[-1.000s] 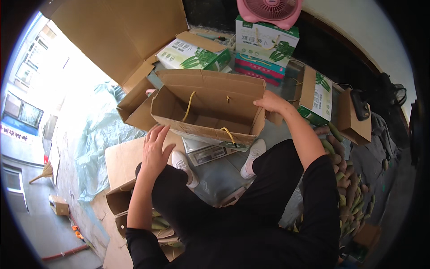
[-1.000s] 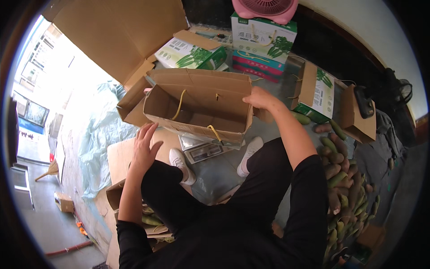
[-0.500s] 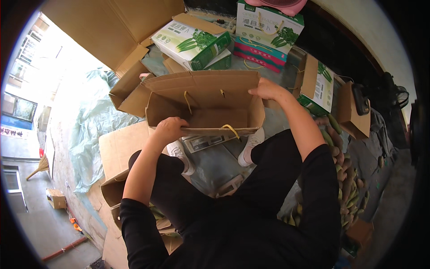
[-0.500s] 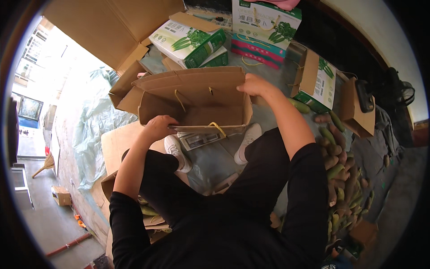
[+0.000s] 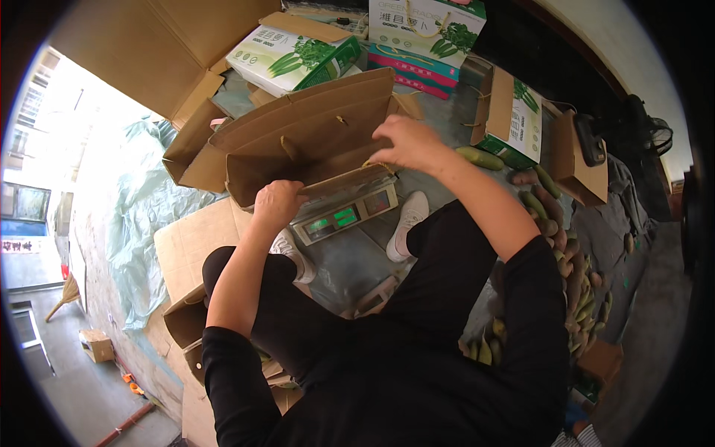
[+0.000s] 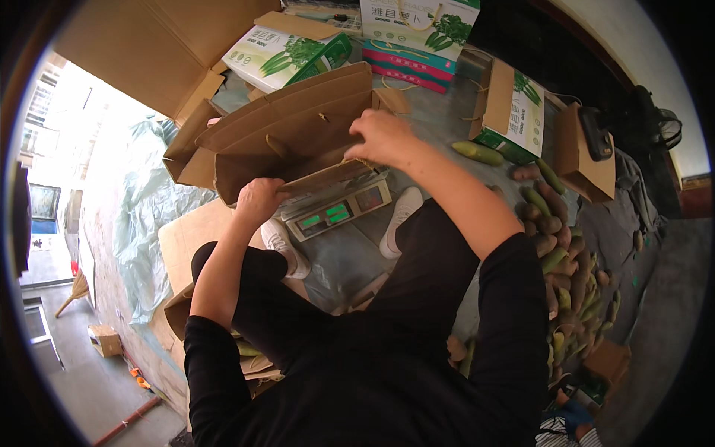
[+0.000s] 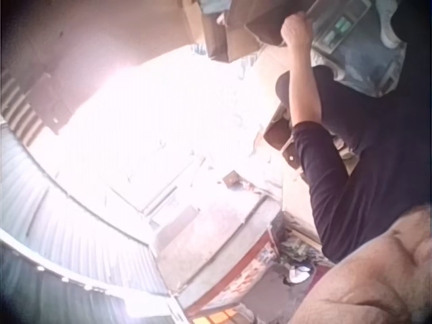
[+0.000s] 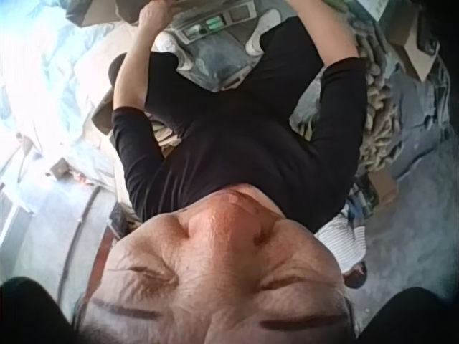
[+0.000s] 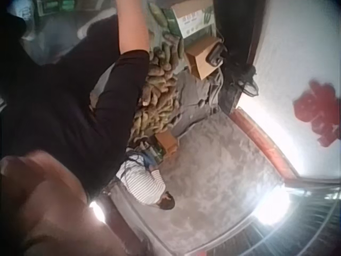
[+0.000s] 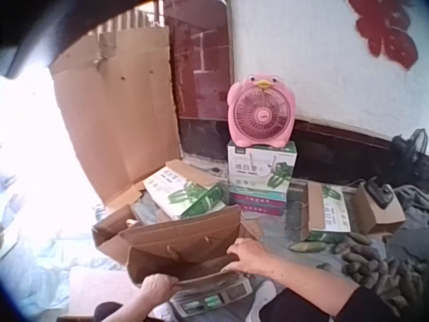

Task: Sorting, weighing, and packing vegetables into paper bags and cardboard boxes.

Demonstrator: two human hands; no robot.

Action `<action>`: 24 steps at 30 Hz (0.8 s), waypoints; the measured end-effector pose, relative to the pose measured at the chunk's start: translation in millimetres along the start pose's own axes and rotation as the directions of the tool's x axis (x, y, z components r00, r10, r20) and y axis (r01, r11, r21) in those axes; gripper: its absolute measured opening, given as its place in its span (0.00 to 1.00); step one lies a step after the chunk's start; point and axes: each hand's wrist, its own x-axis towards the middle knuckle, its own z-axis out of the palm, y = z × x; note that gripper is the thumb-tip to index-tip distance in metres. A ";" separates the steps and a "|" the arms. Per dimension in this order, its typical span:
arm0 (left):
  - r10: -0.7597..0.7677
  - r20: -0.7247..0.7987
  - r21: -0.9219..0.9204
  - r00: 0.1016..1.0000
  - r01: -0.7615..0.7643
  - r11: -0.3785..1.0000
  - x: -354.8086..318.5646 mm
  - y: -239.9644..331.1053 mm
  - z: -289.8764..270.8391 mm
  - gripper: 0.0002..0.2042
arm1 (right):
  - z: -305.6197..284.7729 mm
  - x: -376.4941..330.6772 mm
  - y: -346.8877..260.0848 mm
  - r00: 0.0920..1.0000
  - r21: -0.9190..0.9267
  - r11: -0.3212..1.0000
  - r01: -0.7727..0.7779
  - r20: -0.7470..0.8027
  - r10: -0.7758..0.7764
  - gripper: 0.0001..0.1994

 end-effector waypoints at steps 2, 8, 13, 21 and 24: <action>0.008 0.000 -0.006 1.000 -0.008 1.000 0.9 0.2 0.5 0.11 | 9.8 -1.6 -0.5 0.999 -0.080 0.997 -0.003 0.046 0.007 0.10; -0.012 0.010 -0.031 1.000 0.013 0.999 -0.2 1.9 -0.1 0.11 | 4.2 19.3 9.0 0.946 0.172 0.985 0.032 0.313 -0.086 0.06; 0.008 -0.023 -0.044 1.000 -0.009 0.999 -0.6 3.2 1.8 0.11 | 12.3 31.0 10.3 0.996 -0.025 0.997 0.067 -0.063 -0.068 0.11; 0.054 -0.021 -0.012 0.998 -0.054 0.998 3.9 1.1 9.6 0.13 | -42.8 -19.4 26.3 0.996 0.236 0.971 -0.026 -0.079 0.046 0.15; 0.084 -0.065 -0.012 0.994 -0.085 0.996 3.1 3.7 5.0 0.13 | -56.2 -66.0 55.3 0.965 0.286 0.934 -0.214 -0.085 0.247 0.14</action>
